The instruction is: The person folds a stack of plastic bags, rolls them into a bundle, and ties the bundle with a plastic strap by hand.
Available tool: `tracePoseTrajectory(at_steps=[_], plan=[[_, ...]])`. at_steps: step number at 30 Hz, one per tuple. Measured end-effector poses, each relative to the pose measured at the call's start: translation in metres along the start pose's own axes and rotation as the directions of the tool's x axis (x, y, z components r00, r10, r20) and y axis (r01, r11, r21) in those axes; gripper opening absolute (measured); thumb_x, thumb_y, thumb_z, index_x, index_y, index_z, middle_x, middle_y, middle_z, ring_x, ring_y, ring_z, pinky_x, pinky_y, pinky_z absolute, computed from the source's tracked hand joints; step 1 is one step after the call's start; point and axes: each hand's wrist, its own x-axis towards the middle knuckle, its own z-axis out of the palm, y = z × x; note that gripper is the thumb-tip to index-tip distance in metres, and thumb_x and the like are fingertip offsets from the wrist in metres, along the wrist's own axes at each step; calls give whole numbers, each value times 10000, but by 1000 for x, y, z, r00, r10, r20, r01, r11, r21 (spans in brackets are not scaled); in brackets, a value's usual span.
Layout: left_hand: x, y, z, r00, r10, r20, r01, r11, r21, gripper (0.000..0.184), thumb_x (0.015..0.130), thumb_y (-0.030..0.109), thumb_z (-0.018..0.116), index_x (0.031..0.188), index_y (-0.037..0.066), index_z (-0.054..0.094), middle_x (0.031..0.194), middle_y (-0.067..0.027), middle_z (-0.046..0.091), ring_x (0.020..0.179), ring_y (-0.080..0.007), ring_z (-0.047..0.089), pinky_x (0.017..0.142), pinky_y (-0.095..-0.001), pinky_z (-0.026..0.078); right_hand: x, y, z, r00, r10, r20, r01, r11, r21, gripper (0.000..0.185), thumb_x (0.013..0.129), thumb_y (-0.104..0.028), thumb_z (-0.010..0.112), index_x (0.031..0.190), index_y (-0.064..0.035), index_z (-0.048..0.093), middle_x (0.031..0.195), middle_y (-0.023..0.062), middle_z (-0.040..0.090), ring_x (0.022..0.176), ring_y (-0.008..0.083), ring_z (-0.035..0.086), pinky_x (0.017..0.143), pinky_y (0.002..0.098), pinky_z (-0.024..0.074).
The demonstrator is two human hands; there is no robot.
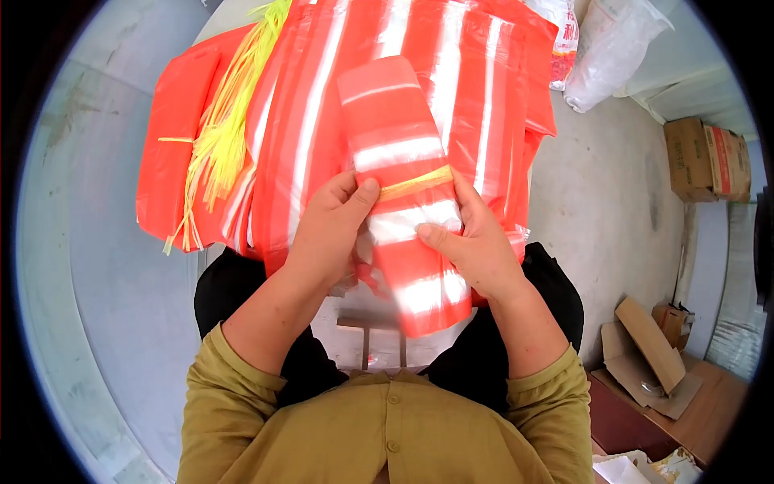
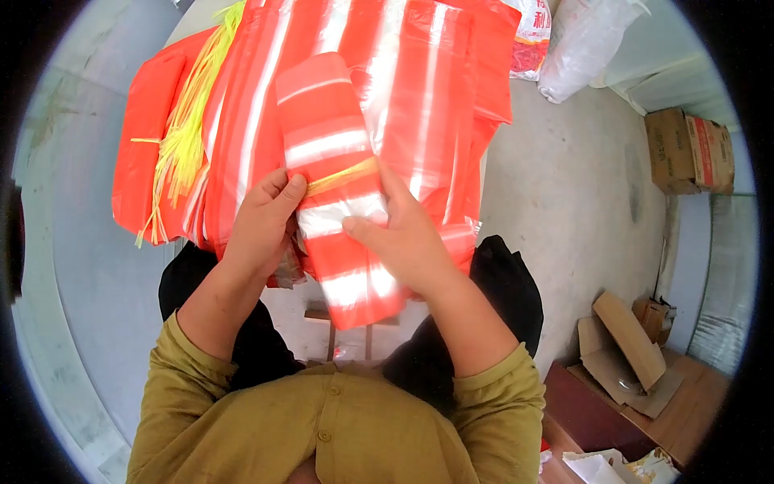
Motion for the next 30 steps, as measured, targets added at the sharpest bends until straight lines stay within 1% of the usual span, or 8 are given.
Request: tracePoseTrajectory(at_steps=[1,5,9,12,15,18,24,30], plan=[[0,0,-3,1000,-14,18,14,1000,-1,344,1112,243,579,1330,-21,611,1288,-125,699,1157,-201,684,1015,-363,557,0,2,0,1000,-11,1,11,1000,-4,850,933,-28,708,1648,40,253,1631,194,415,1514,243,393,1206,368,367],[-2,0,2,1000,-11,-23,9,997,-74,349,1105,218,589,1360,-20,592,1318,-127,689,1197,-210,675,1041,-376,550,-4,0,2,1000,-9,3,9,1000,-3,863,935,-20,709,1647,57,227,1636,210,401,1538,251,360,1211,370,361],[-12,13,18,991,80,106,-61,982,-177,419,1098,183,597,1464,-2,515,1408,-127,644,1265,-214,643,1076,-388,537,-4,9,-1,999,-29,43,28,999,28,885,942,-21,716,1648,77,192,1659,223,365,1561,257,323,1224,374,349],[-12,13,22,992,102,76,-86,977,-195,493,1068,103,611,1508,-24,428,1439,-170,594,1298,-235,608,1100,-406,509,-6,9,2,1000,-12,27,11,1000,28,910,942,-24,726,1653,80,169,1684,237,323,1585,280,285,1247,381,318],[-9,9,22,988,148,55,-135,973,-189,512,1054,78,627,1514,-16,424,1434,-172,598,1270,-238,629,1073,-406,530,-7,18,0,998,-55,9,55,998,-43,942,940,-20,728,1662,72,130,1710,246,267,1612,301,224,1272,388,270],[-17,14,27,992,94,80,-82,987,-141,525,1047,68,630,1516,-24,413,1432,-175,600,1277,-245,626,1082,-415,526,-8,16,3,995,-103,3,103,994,19,958,942,-18,727,1667,65,106,1725,247,227,1624,312,185,1285,393,236],[-19,14,26,994,108,23,-102,977,-187,500,1049,86,634,1495,-14,432,1408,-173,614,1270,-248,630,1089,-419,520,-14,9,7,992,-116,51,118,992,-42,970,943,-20,721,1677,42,89,1734,254,192,1632,315,163,1291,404,221],[-25,15,23,994,112,2,-109,971,-214,435,1064,111,626,1456,-3,476,1397,-163,629,1268,-255,633,1086,-430,523,-18,4,10,976,-212,52,216,969,-116,958,952,-46,698,1707,-67,107,1760,180,194,1631,331,175,1291,394,228]])
